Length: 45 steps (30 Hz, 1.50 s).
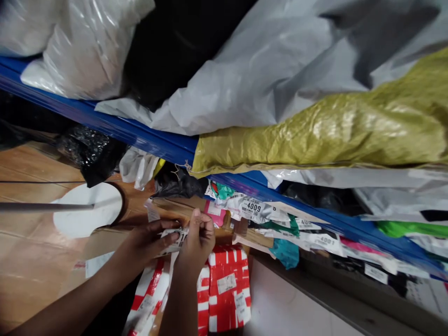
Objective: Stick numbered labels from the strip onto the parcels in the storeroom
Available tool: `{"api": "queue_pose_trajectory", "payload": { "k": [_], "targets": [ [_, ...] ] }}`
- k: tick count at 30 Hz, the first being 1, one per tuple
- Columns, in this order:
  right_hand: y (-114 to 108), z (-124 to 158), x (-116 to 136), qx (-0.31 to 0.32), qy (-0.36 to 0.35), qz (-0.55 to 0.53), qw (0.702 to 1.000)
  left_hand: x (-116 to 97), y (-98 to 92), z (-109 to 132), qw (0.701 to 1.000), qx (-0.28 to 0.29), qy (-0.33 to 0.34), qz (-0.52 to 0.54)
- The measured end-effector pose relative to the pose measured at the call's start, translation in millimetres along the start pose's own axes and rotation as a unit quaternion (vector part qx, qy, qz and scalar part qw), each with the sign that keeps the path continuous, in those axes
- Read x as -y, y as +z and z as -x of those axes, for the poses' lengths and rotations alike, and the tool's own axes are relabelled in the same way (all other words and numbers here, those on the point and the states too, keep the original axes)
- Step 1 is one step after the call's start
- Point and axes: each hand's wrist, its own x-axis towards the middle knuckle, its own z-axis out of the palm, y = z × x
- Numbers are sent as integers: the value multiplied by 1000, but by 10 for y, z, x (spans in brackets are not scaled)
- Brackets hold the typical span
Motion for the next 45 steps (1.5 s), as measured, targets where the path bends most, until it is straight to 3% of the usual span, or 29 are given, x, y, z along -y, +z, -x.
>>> {"api": "queue_pose_trajectory", "payload": {
  "k": [3, 8, 12, 14, 16, 18, 20, 25, 30, 35, 39, 42, 45],
  "targets": [
    [-48, -8, -11, 60, 32, -25, 997, -49, -81, -47, 997, -28, -41, 52],
    [-123, -4, -4, 146, 56, 32, 987, -67, -120, -142, 991, -59, -20, 117],
    [-131, -12, 12, 164, 19, 80, 983, -24, -94, -165, 994, -60, 14, 89],
    [-122, -25, 9, 163, 4, 90, 982, -19, -99, -192, 994, -80, 72, 29],
    [-111, -38, 0, 151, -6, 91, 984, -38, -117, -256, 976, -124, 164, -68],
    [-96, -52, -7, 141, -5, 87, 986, -88, -131, -365, 940, -164, 251, -163],
    [-77, -67, -8, 137, 0, 90, 986, -162, -127, -502, 912, -167, 298, -227],
    [-8, -98, 5, 124, 4, 101, 987, -346, -62, -770, 912, -105, 264, -294],
    [30, -80, 22, 111, -13, 111, 988, -375, -98, -766, 904, -158, 259, -301],
    [35, -30, 0, 101, -66, 125, 985, -320, -174, -677, 897, -64, 320, -299],
    [239, -40, 44, 5, -159, 128, 979, -340, -209, -741, 912, 0, 283, -295],
    [451, -131, 153, -31, -228, 111, 967, -384, -248, -833, 898, -45, 303, -316],
    [520, -271, 246, -97, -315, 166, 929, -412, -295, -872, 891, -119, 301, -318]
  ]
}}
